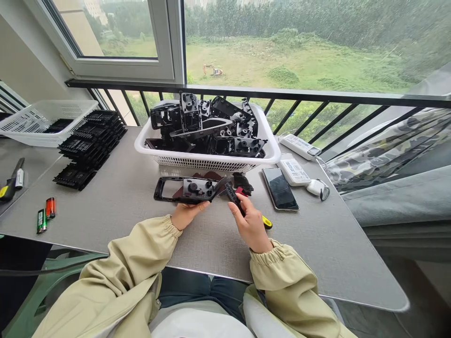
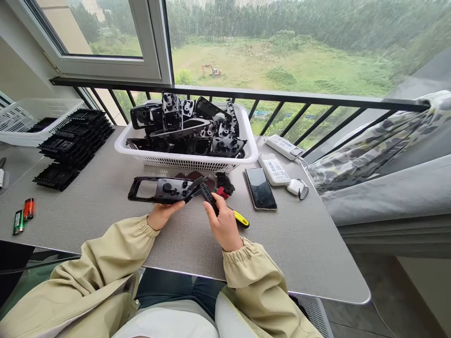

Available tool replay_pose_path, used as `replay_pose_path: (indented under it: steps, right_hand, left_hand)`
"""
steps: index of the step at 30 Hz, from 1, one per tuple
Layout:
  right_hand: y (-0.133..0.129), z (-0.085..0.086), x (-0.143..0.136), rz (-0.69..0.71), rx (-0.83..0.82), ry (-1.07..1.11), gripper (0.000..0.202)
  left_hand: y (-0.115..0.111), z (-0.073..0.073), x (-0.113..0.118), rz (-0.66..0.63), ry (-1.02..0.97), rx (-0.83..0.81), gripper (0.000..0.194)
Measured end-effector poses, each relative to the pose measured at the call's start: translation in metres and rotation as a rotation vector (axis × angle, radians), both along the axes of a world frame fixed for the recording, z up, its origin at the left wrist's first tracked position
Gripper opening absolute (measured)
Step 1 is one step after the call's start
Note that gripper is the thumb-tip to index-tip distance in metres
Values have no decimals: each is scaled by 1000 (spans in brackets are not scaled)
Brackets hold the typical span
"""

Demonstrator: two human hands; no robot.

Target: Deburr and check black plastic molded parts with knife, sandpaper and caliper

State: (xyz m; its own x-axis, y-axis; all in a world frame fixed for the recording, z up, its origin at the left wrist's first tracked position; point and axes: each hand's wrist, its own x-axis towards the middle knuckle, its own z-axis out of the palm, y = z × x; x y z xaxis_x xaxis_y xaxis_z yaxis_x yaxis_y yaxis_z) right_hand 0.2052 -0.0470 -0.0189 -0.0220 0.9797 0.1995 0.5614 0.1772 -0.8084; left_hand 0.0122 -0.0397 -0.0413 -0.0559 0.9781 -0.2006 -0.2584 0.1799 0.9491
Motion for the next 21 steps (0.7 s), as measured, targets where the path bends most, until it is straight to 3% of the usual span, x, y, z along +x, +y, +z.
replay_pose_path:
  steps: [6, 12, 21]
  right_hand:
    - [-7, -5, -13, 19, 12, 15, 45]
    - [-7, -10, -16, 27, -42, 128, 49]
    - [-8, -5, -13, -15, -62, 192, 56]
  left_hand:
    - [-12, 4, 6, 70, 219, 87, 24]
    - [-14, 13, 8, -19, 153, 222, 24]
    - [-10, 6, 10, -45, 156, 409, 31]
